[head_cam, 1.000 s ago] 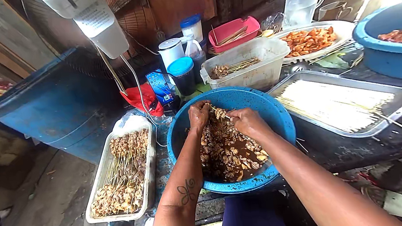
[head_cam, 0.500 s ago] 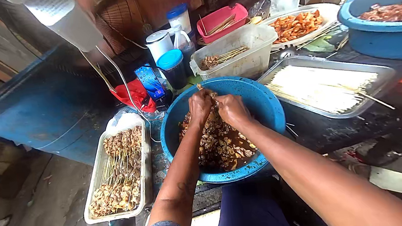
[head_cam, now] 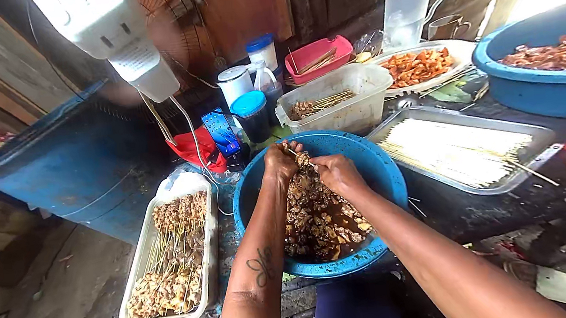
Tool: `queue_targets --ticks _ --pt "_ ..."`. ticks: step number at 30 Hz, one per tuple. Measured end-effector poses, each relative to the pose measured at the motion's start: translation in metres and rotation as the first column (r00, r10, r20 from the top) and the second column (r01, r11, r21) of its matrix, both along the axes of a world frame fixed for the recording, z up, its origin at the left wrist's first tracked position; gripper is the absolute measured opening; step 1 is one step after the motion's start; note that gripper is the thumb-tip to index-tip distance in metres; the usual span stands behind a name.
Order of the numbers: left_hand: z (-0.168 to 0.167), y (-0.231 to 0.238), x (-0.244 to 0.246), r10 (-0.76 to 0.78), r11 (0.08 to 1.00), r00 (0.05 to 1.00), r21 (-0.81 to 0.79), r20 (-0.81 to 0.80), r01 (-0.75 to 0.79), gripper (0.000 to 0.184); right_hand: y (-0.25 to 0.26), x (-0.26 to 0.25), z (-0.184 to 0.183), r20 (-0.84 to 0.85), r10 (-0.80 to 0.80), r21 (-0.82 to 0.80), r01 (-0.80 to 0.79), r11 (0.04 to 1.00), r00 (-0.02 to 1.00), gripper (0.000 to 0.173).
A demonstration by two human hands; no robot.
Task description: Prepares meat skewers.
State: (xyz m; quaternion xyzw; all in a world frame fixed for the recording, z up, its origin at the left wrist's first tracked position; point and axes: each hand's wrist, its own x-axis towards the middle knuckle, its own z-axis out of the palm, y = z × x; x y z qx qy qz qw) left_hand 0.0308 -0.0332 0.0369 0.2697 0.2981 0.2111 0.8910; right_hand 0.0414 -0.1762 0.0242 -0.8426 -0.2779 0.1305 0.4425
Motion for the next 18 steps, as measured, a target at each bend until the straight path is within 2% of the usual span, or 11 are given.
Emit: queue_targets --ticks 6,8,10,11,12,13,14,15,16,17,18 --pt "0.004 -0.015 0.008 0.032 0.999 0.999 0.023 -0.014 -0.031 0.028 0.0 -0.006 0.001 0.045 -0.041 0.037 0.04 0.999 0.998 0.033" --pt "0.0 -0.029 0.009 0.001 1.0 1.0 0.025 -0.008 -0.001 0.032 0.004 -0.005 0.002 0.056 -0.066 0.054 0.063 0.997 0.996 0.033" --pt "-0.003 -0.035 0.01 -0.071 0.993 0.997 0.094 -0.042 0.074 0.029 0.006 -0.003 0.002 0.038 -0.098 0.063 0.096 0.993 0.994 0.033" --pt "-0.003 -0.032 0.011 -0.122 0.971 0.986 0.194 -0.112 0.142 0.026 0.004 -0.001 0.003 0.018 -0.111 0.056 0.11 0.992 0.994 0.033" --pt "-0.003 -0.026 0.01 -0.147 0.903 0.965 0.368 -0.219 0.221 0.026 0.002 0.001 0.004 0.007 -0.127 0.049 0.126 0.991 0.992 0.033" --pt "-0.003 -0.017 0.008 -0.116 0.756 0.932 0.578 -0.345 0.308 0.031 0.0 0.003 0.006 -0.002 -0.14 0.038 0.14 0.989 0.99 0.033" --pt "-0.006 -0.005 0.007 -0.042 0.541 0.886 0.735 -0.462 0.409 0.034 -0.001 0.004 0.007 -0.009 -0.153 0.024 0.153 0.988 0.988 0.033" --pt "-0.012 0.005 0.005 0.063 0.306 0.822 0.795 -0.566 0.524 0.032 -0.002 0.004 0.008 -0.013 -0.165 0.008 0.165 0.986 0.986 0.033" --pt "-0.018 0.01 0.002 0.152 0.125 0.743 0.759 -0.651 0.639 0.03 -0.003 0.005 0.008 -0.014 -0.17 -0.005 0.17 0.985 0.985 0.033" --pt "-0.026 0.011 0.0 0.216 0.007 0.661 0.678 -0.718 0.735 0.028 -0.003 0.005 0.009 -0.015 -0.166 -0.015 0.166 0.986 0.986 0.033" --pt "-0.033 0.009 -0.001 0.265 -0.056 0.576 0.584 -0.773 0.81 0.027 -0.003 0.005 0.01 -0.024 -0.156 -0.028 0.155 0.988 0.988 0.034"
